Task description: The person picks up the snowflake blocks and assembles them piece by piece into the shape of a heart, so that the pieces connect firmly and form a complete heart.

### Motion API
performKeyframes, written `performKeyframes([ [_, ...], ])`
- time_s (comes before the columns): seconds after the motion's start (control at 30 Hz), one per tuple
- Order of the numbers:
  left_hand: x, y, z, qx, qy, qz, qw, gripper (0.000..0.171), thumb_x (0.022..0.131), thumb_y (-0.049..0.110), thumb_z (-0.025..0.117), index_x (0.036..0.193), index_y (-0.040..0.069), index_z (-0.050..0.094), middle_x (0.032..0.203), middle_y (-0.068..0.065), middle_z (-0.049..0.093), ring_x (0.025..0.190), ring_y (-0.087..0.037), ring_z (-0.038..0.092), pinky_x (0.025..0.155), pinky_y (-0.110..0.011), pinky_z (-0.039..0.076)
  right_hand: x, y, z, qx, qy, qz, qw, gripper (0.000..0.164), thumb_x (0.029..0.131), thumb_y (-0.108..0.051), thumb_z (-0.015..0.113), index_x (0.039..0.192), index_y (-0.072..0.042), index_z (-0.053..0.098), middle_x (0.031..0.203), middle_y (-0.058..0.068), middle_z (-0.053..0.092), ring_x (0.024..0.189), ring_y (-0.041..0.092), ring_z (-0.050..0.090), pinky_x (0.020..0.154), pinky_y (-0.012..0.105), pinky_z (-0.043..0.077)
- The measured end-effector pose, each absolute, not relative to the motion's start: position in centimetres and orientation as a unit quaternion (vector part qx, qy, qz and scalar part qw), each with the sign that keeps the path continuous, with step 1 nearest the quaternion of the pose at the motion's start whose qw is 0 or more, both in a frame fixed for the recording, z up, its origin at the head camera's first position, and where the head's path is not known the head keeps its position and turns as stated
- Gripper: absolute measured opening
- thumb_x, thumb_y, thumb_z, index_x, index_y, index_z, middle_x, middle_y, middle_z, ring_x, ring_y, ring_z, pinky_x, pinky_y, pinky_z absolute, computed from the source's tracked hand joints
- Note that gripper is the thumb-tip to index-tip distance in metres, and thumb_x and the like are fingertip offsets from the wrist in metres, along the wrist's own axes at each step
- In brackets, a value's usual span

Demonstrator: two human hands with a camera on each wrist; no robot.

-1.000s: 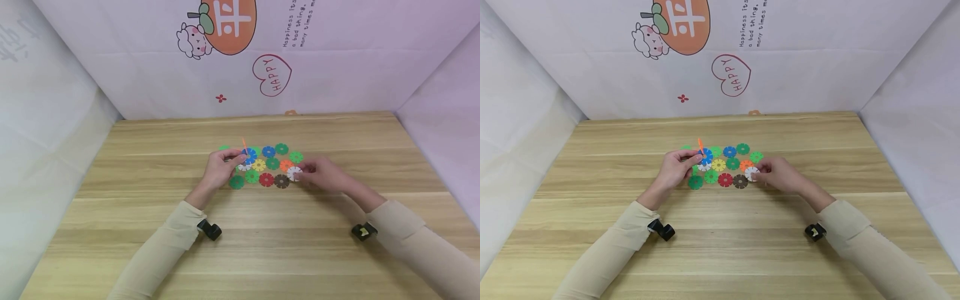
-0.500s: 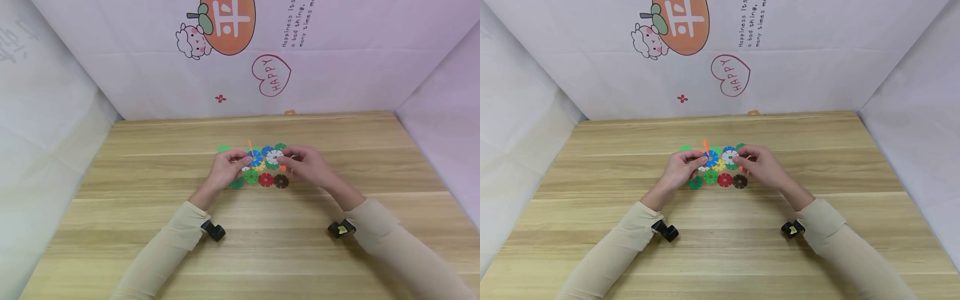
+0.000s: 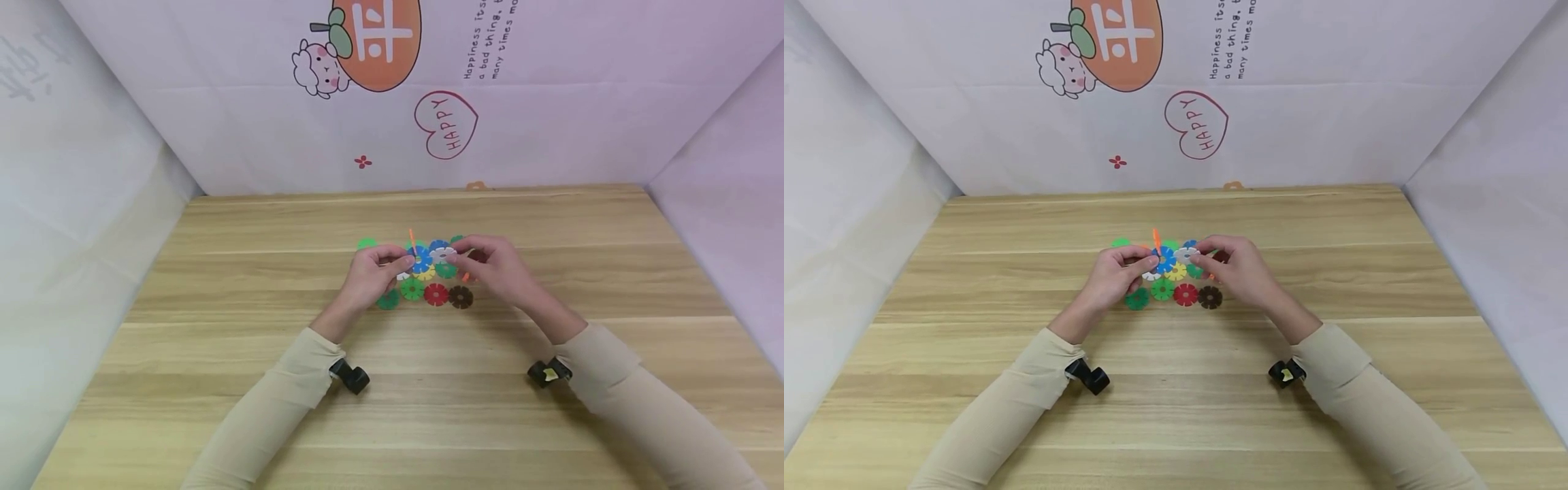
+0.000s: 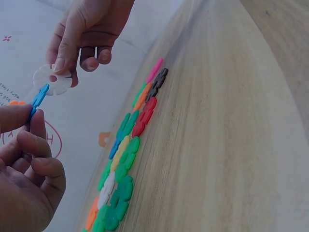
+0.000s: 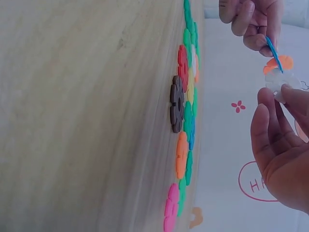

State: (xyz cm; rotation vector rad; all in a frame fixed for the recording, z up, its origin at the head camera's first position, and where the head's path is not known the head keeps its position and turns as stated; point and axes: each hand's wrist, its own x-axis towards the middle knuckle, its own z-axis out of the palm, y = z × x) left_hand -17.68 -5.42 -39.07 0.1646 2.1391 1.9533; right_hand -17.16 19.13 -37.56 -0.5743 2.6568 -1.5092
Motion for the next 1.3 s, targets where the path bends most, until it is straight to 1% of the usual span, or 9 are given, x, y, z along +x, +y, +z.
performKeyframes([
  [0.2, -17.82, -5.15, -39.07, 0.050, 0.734, 0.664, 0.130, 0.017, 0.101, 0.014, 0.071, 0.108, -0.002, 0.075, 0.081, 0.002, 0.071, 0.053, -0.008, 0.043, 0.048, -0.019, 0.033, -17.10, 19.00, -37.42, -0.208, 0.859, -0.469, -0.005, 0.015, 0.099, -0.006, 0.072, 0.113, -0.004, 0.077, 0.094, 0.018, 0.073, 0.077, 0.041, 0.067, 0.064, 0.032, 0.059],
  [0.37, -17.89, -5.04, -39.11, 0.055, 0.739, 0.657, 0.138, 0.017, 0.102, 0.014, 0.070, 0.107, -0.002, 0.074, 0.083, -0.005, 0.074, 0.049, -0.009, 0.048, 0.046, -0.019, 0.038, -17.34, 18.87, -37.61, -0.267, 0.859, -0.432, -0.069, 0.015, 0.093, 0.001, 0.077, 0.107, -0.005, 0.080, 0.097, 0.009, 0.077, 0.078, 0.028, 0.070, 0.068, 0.025, 0.059],
  [0.43, -17.89, -5.09, -39.13, 0.062, 0.741, 0.654, 0.140, 0.019, 0.103, 0.014, 0.069, 0.108, -0.004, 0.073, 0.085, -0.009, 0.076, 0.049, -0.009, 0.050, 0.046, -0.020, 0.040, -17.55, 18.91, -37.73, -0.304, 0.851, -0.416, -0.102, 0.016, 0.090, 0.005, 0.078, 0.103, -0.004, 0.081, 0.094, 0.009, 0.078, 0.076, 0.022, 0.070, 0.070, 0.021, 0.058],
  [0.5, -17.91, -5.19, -39.17, 0.068, 0.743, 0.651, 0.139, 0.018, 0.103, 0.012, 0.068, 0.108, -0.005, 0.072, 0.085, -0.010, 0.076, 0.049, -0.009, 0.050, 0.046, -0.020, 0.040, -17.68, 18.93, -37.72, -0.339, 0.842, -0.400, -0.129, 0.017, 0.087, 0.008, 0.079, 0.100, -0.003, 0.081, 0.092, 0.009, 0.079, 0.076, 0.019, 0.071, 0.072, 0.020, 0.058],
  [0.6, -17.90, -5.27, -39.15, 0.080, 0.745, 0.649, 0.132, 0.017, 0.103, 0.009, 0.067, 0.106, -0.007, 0.072, 0.078, -0.005, 0.074, 0.050, -0.009, 0.049, 0.047, -0.019, 0.038, -17.77, 18.97, -37.60, -0.375, 0.833, -0.377, -0.154, 0.020, 0.085, 0.012, 0.079, 0.099, -0.003, 0.081, 0.091, 0.008, 0.079, 0.077, 0.018, 0.073, 0.072, 0.023, 0.060],
  [0.73, -17.90, -5.27, -39.02, 0.093, 0.742, 0.652, 0.127, 0.015, 0.103, 0.006, 0.066, 0.104, -0.008, 0.071, 0.075, 0.000, 0.072, 0.051, -0.009, 0.047, 0.048, -0.019, 0.038, -17.76, 19.04, -37.23, -0.392, 0.836, -0.348, -0.161, 0.022, 0.085, 0.012, 0.079, 0.100, -0.004, 0.081, 0.093, 0.005, 0.080, 0.080, 0.017, 0.075, 0.071, 0.028, 0.061],
  [1.0, -17.87, -5.40, -38.78, 0.107, 0.743, 0.648, 0.125, 0.011, 0.103, 0.003, 0.065, 0.101, -0.007, 0.070, 0.075, -0.002, 0.071, 0.054, -0.010, 0.048, 0.050, -0.019, 0.038, -17.90, 19.14, -37.17, -0.422, 0.823, -0.343, -0.161, 0.024, 0.081, 0.016, 0.080, 0.099, -0.002, 0.081, 0.093, 0.009, 0.080, 0.082, 0.023, 0.077, 0.070, 0.037, 0.063],
  [1.17, -17.79, -5.50, -38.74, 0.107, 0.743, 0.648, 0.129, 0.010, 0.102, 0.003, 0.066, 0.099, -0.006, 0.070, 0.075, -0.003, 0.070, 0.054, -0.012, 0.048, 0.051, -0.020, 0.040, -17.83, 19.06, -37.39, -0.420, 0.821, -0.354, -0.156, 0.024, 0.080, 0.017, 0.081, 0.097, -0.001, 0.081, 0.093, 0.010, 0.080, 0.082, 0.024, 0.077, 0.071, 0.037, 0.064],
  [1.3, -17.78, -5.56, -38.73, 0.112, 0.734, 0.656, 0.135, 0.010, 0.102, 0.003, 0.066, 0.100, -0.006, 0.070, 0.077, -0.007, 0.070, 0.055, -0.012, 0.047, 0.052, -0.021, 0.039, -17.66, 18.86, -37.56, -0.412, 0.818, -0.367, -0.160, 0.024, 0.080, 0.017, 0.081, 0.095, -0.001, 0.081, 0.091, 0.009, 0.080, 0.081, 0.022, 0.076, 0.073, 0.029, 0.063],
])
